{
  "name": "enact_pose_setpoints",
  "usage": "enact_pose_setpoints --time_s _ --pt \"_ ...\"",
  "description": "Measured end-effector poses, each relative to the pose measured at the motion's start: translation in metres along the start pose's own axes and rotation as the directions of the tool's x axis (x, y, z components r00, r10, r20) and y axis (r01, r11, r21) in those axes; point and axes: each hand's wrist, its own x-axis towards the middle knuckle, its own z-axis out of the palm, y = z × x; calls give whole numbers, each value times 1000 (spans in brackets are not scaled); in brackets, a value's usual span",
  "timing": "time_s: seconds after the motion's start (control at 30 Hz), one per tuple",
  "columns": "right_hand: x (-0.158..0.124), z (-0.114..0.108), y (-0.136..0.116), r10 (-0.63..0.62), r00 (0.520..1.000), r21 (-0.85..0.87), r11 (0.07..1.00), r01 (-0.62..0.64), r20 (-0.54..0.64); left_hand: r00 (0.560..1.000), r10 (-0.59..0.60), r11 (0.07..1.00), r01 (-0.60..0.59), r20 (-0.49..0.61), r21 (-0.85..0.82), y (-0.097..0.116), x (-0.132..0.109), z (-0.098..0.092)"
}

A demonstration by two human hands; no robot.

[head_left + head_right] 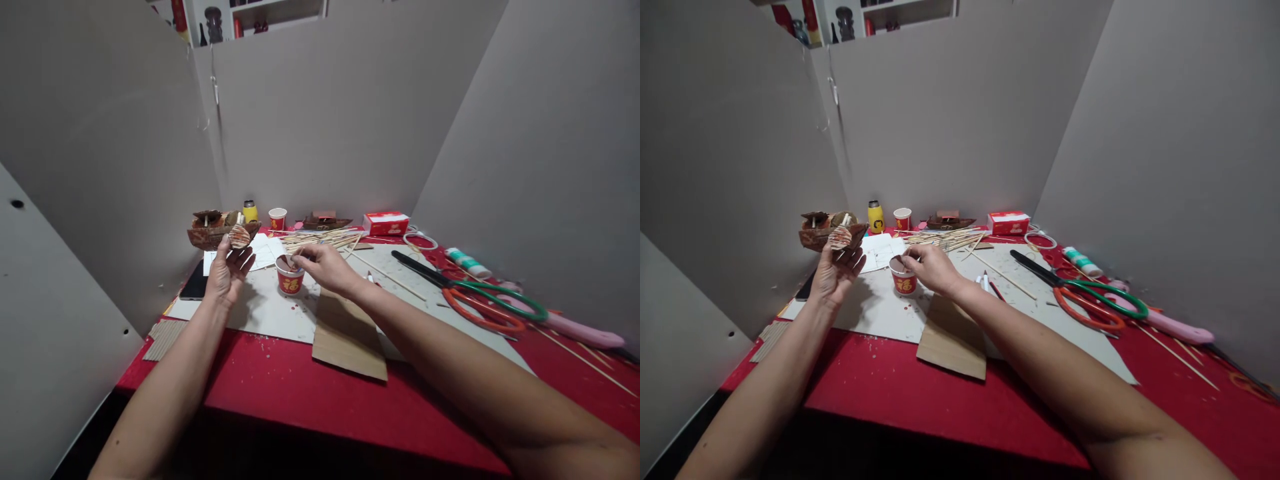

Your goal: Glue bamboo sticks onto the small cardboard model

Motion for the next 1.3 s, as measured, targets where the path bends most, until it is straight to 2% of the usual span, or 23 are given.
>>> enact_pose_setpoints --time_s 0.27,0.53,0.73,0.9,1.07,1.17,1.3 --pt "1 -26 -9 43 983 183 983 -10 -179 1000 -1 1000 1 -3 10 0 -1 1" --pt "2 -41 -12 79 955 301 954 12 -287 1000 11 999 -11 -11 33 -1 0 1" --pt "0 -39 -9 124 966 295 954 -52 -228 1000 3 999 -3 -4 44 -2 0 0" --pt "-7 -39 0 210 939 423 903 -79 -273 1000 -5 998 5 -13 55 -6 1 0" --pt "-9 -42 8 439 854 641 747 -176 -278 1000 -9 998 10 -21 67 -10 0 0" --pt "-8 -45 3 563 800 791 578 -203 -207 999 -15 996 18 -35 83 -11 -1 1" --pt "-9 -47 -16 628 775 916 352 -194 -77 999 -28 995 32 -47 98 -12 -2 3"
